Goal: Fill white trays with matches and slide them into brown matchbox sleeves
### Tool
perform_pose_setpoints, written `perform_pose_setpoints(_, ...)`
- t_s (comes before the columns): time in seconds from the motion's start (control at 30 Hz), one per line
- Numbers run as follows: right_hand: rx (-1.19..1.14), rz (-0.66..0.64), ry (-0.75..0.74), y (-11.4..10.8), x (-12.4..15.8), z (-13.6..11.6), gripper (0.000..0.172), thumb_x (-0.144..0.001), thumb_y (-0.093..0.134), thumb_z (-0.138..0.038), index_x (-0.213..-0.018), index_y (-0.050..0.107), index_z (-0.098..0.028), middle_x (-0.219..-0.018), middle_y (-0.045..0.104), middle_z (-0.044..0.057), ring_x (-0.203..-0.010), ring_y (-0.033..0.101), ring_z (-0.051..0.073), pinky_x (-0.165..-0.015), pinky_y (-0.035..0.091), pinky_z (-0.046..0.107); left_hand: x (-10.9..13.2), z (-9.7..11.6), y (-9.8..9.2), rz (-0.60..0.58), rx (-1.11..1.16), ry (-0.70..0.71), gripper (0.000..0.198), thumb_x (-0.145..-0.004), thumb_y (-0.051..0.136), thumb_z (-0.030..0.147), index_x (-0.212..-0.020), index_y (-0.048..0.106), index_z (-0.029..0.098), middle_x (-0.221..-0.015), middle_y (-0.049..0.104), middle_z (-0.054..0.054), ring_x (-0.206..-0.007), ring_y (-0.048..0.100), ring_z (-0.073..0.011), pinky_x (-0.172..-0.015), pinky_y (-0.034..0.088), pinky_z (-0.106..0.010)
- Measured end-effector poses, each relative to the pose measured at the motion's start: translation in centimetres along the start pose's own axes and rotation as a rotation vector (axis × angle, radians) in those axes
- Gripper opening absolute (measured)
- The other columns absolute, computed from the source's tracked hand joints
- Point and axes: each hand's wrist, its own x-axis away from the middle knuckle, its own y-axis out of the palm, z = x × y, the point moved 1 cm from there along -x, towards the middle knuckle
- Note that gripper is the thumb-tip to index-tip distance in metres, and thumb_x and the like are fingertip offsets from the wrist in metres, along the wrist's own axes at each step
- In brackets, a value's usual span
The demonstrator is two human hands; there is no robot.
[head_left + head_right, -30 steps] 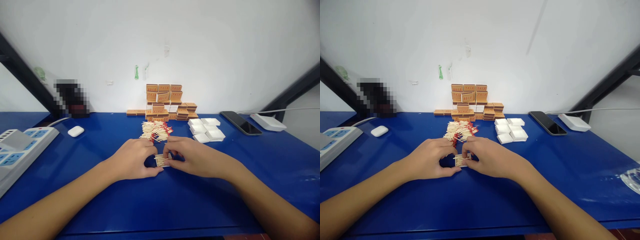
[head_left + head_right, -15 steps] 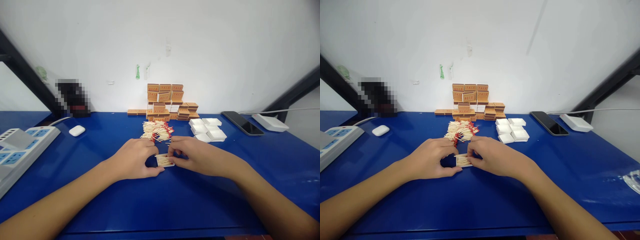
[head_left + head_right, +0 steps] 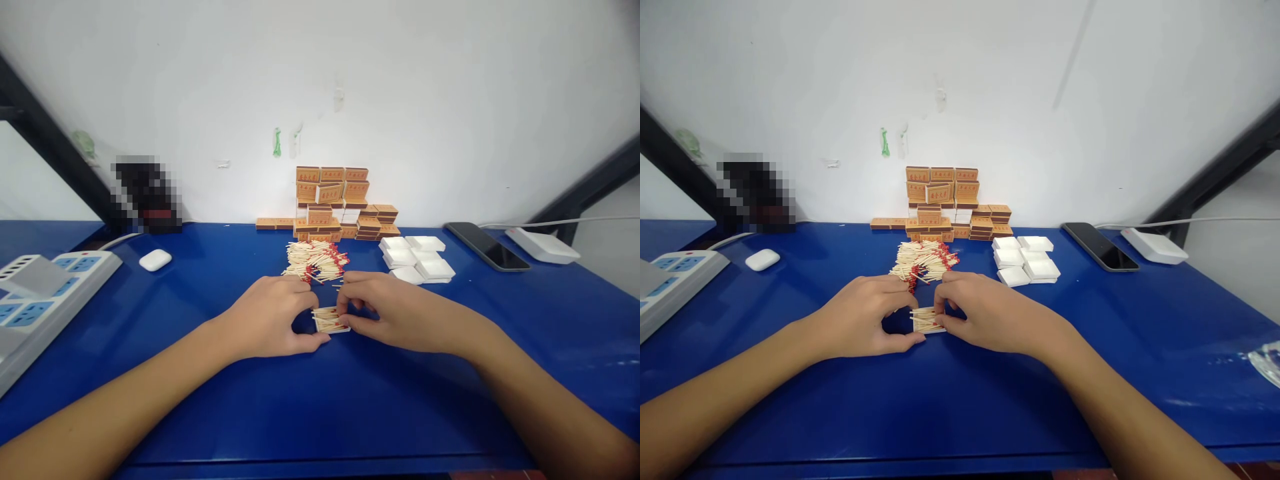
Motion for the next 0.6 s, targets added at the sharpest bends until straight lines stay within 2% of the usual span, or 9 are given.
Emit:
perform_pose_setpoints(0.33, 0.009, 0.013, 0.002, -0.50, 0.24, -0.22, 0.007, -0.095, 0.063, -0.019, -0.090, 0.066, -0.021, -0.092, 0.064, 0.001, -0.080, 0.057, 0.015, -0.069, 0.041, 0.029, 0.11, 0.03, -0.01, -0.004, -0.006, -0.006, 0.036, -0.091, 0.070, 0.055, -0.090, 0.074, 0.020, -0.080, 0.068, -0.001, -0.079, 0.065, -0.0206, -0.067, 0.044, -0.034)
perform_pose_setpoints(0.6, -0.027, 0.021, -0.051, 0.36, -0.37, -0.39, 0.009, -0.096, 0.062, -0.017, -0.088, 0.064, -0.020, -0.091, 0.064, 0.001, -0.079, 0.057, 0.014, -0.069, 0.041, 0.028, 0.03, 0.08, -0.05, 0.000, -0.019, -0.006, 0.037, -0.091, 0.068, 0.055, -0.082, 0.067, 0.020, -0.078, 0.066, 0.000, -0.076, 0.063, -0.0191, -0.066, 0.042, -0.033)
